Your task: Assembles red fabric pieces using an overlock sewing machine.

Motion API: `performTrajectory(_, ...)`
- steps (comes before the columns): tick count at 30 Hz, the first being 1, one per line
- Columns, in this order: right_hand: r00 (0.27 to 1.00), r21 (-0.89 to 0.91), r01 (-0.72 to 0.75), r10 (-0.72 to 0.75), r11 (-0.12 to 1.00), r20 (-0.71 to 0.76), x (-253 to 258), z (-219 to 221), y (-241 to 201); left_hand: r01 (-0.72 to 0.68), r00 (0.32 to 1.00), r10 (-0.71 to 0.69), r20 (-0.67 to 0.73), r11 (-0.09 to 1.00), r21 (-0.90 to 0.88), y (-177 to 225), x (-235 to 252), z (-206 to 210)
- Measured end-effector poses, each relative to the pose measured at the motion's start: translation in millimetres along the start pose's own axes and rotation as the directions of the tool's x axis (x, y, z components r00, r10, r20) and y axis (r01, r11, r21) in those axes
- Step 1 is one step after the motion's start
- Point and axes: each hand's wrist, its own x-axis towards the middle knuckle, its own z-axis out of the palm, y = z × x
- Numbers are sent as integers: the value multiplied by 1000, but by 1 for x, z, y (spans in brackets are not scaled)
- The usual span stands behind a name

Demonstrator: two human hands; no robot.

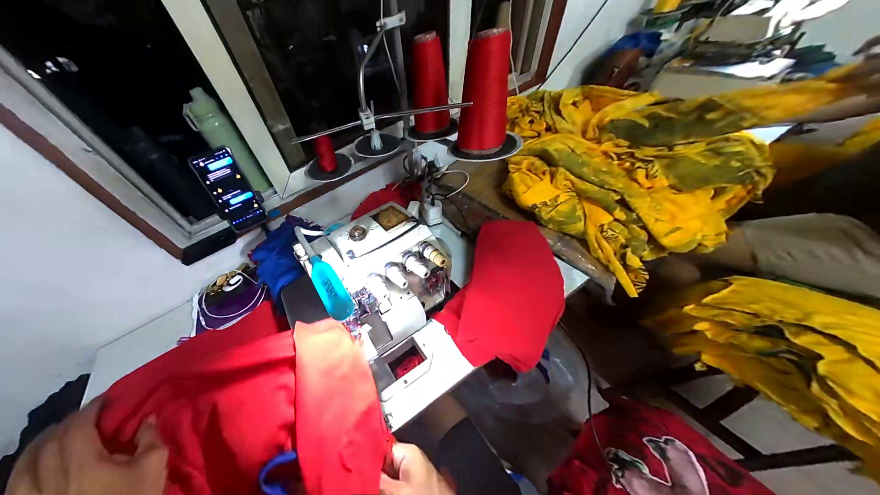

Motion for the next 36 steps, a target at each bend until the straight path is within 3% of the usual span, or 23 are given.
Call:
performTrajectory(2,995,-148,-17,3,989,-99,-6,2,2,-75,997,75,-9,992,-105,32,-7,5)
performTrajectory(5,991,-146,38,-57,989,-123,-20,3,2,-98,943,220,249,900,-424,113,-63,32)
performTrajectory(7,989,-199,61,-86,978,-118,-24,2,-1,-57,889,277,364,857,-512,143,-100,67)
performTrajectory(9,993,-265,46,-74,963,-97,-27,-1,-4,-76,921,250,298,867,-493,150,-125,93)
performTrajectory(12,998,-301,59,-66,952,-13,-20,-13,-6,-62,962,180,204,875,-480,150,-132,93)
performTrajectory(17,993,-214,94,-77,972,87,-12,-21,-3,103,958,70,279,823,-558,136,-132,90)
performTrajectory(23,992,-182,80,-60,980,112,-16,-32,-7,163,958,35,284,748,-644,138,-136,87)
performTrajectory(27,998,-328,29,-43,944,-35,8,-44,-23,259,961,-131,246,744,-616,147,-117,72)
performTrajectory(31,988,-396,-26,-38,918,-153,65,-49,-56,20,999,1,42,864,-503,158,-90,65)
performTrajectory(34,978,-385,-27,-56,922,-203,84,-50,-57,-195,981,183,-68,933,-301,162,-80,62)
performTrajectory(36,977,-346,11,-84,938,-198,81,-51,-51,-267,964,258,-69,937,-227,163,-78,61)
